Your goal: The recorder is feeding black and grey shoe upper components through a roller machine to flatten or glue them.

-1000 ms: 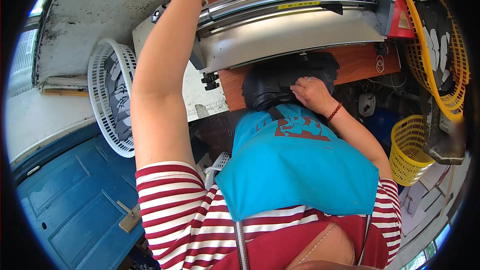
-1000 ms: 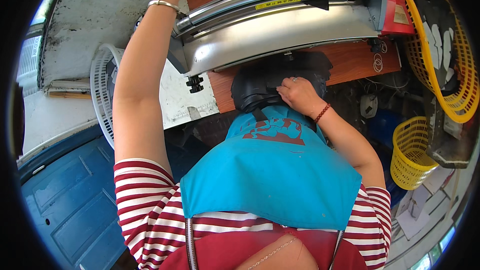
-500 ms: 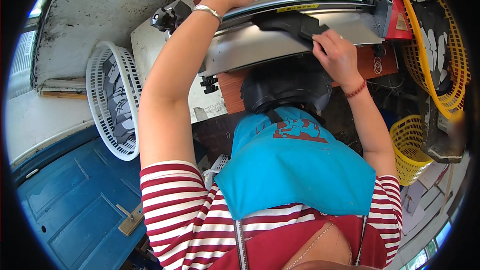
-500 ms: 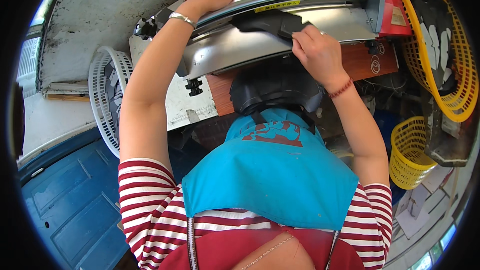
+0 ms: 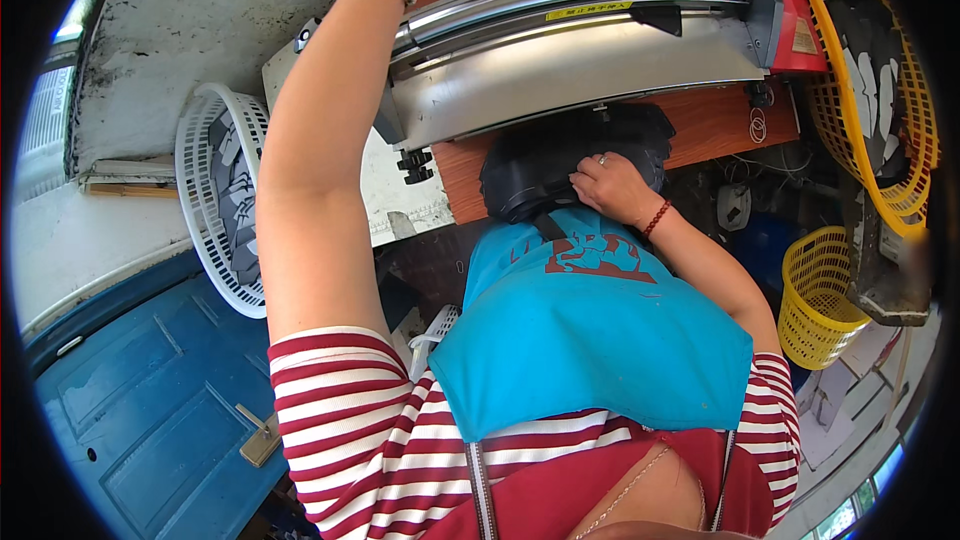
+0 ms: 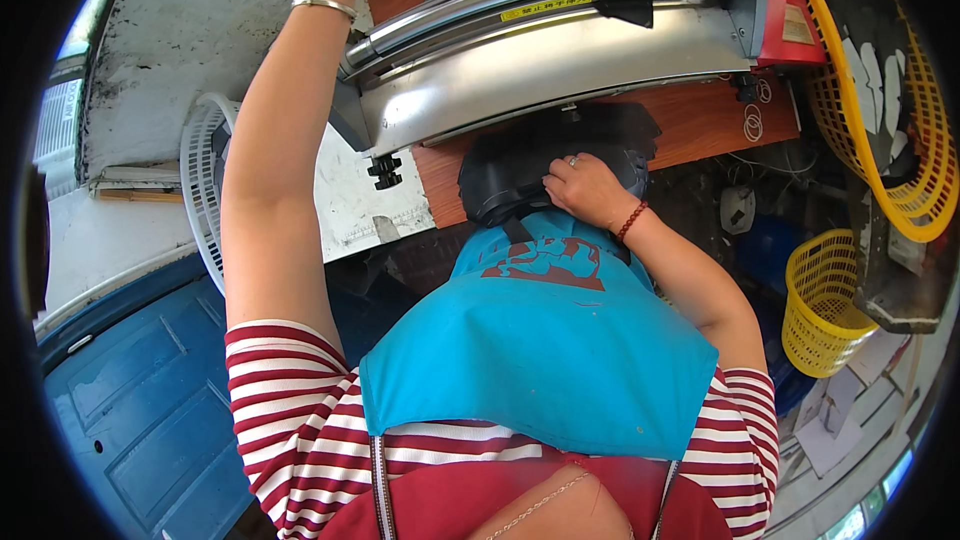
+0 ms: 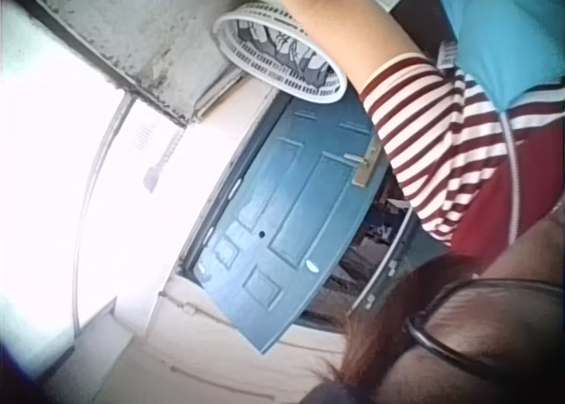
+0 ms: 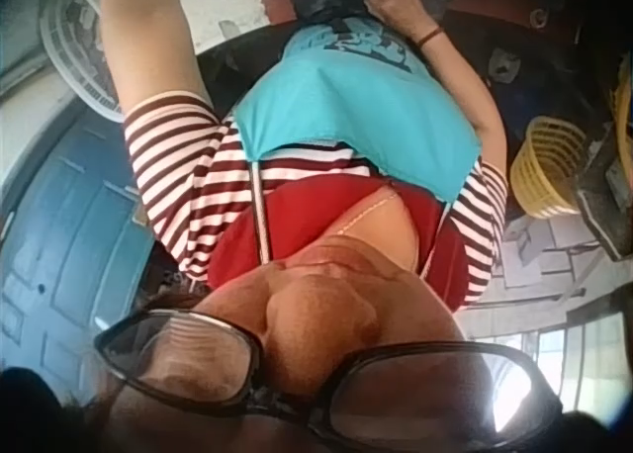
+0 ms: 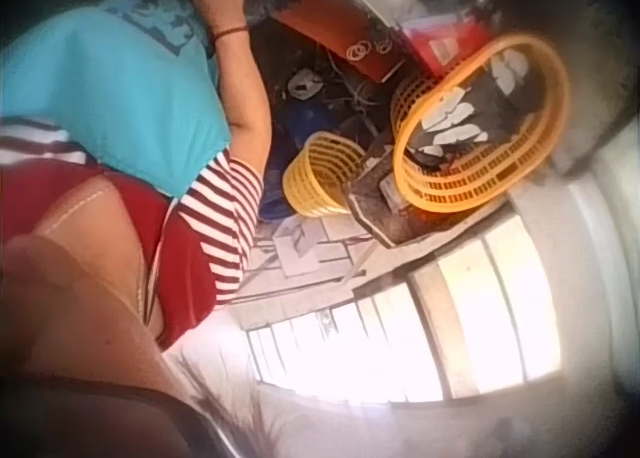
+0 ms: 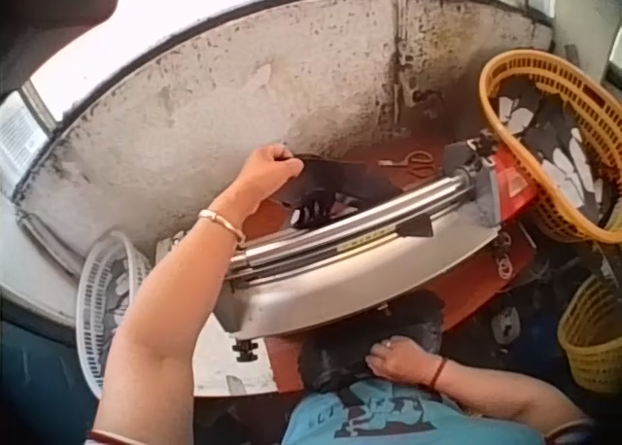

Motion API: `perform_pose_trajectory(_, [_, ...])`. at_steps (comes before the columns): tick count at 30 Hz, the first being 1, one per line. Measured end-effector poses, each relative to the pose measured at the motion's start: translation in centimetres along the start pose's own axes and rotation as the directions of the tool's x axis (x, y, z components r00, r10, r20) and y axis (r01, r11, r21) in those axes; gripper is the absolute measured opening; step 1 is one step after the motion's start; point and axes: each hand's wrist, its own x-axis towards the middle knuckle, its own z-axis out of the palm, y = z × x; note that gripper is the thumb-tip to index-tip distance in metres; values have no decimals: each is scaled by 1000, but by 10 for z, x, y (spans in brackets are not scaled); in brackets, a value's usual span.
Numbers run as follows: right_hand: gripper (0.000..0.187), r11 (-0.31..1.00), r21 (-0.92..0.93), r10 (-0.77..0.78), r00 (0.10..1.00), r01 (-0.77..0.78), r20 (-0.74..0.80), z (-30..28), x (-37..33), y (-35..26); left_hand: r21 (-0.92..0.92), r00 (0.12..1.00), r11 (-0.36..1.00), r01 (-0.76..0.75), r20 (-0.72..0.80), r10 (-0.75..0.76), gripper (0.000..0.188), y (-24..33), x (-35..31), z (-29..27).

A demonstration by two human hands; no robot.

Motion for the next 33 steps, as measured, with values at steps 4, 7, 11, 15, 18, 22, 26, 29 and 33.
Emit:
perform_pose_trajectory(4, [18,987,158,66,981,-37,-184,-57,15,-24,-51,998,998,21,-57,-24,10,17,-7,-29])
perform_pose_trajectory(7, [21,992,70,123,929,-105,-348,-130,20,-35,-80,993,996,-45,-114,35,21,26,-25,-34])
perform_pose_trajectory(11, [19,948,-123,219,880,-295,-421,-160,25,-14,345,809,765,-544,-29,588,34,-12,-25,-13])
perform_pose_trajectory(15, [15,948,-69,251,863,-311,-438,-126,51,28,484,877,757,-439,413,244,29,-68,-13,42])
perform_pose_trajectory(18, [14,949,-78,238,855,-306,-461,-102,55,31,512,887,807,-296,460,34,29,-48,-7,60])
perform_pose_trajectory(22, [26,987,85,148,978,-136,-150,-61,23,2,406,909,899,-162,416,-24,18,-31,-6,43])
perform_pose_trajectory(26, [29,985,-25,173,985,-173,-22,-23,12,-9,427,955,859,-282,209,210,19,-56,-4,35])
perform_pose_trajectory(29, [28,985,-16,174,984,-173,37,-7,3,-1,375,984,913,-162,126,123,17,-31,-6,26])
perform_pose_trajectory(33, [23,990,93,109,994,-105,-33,-40,6,-10,235,993,970,-60,-83,82,15,-44,18,-10])
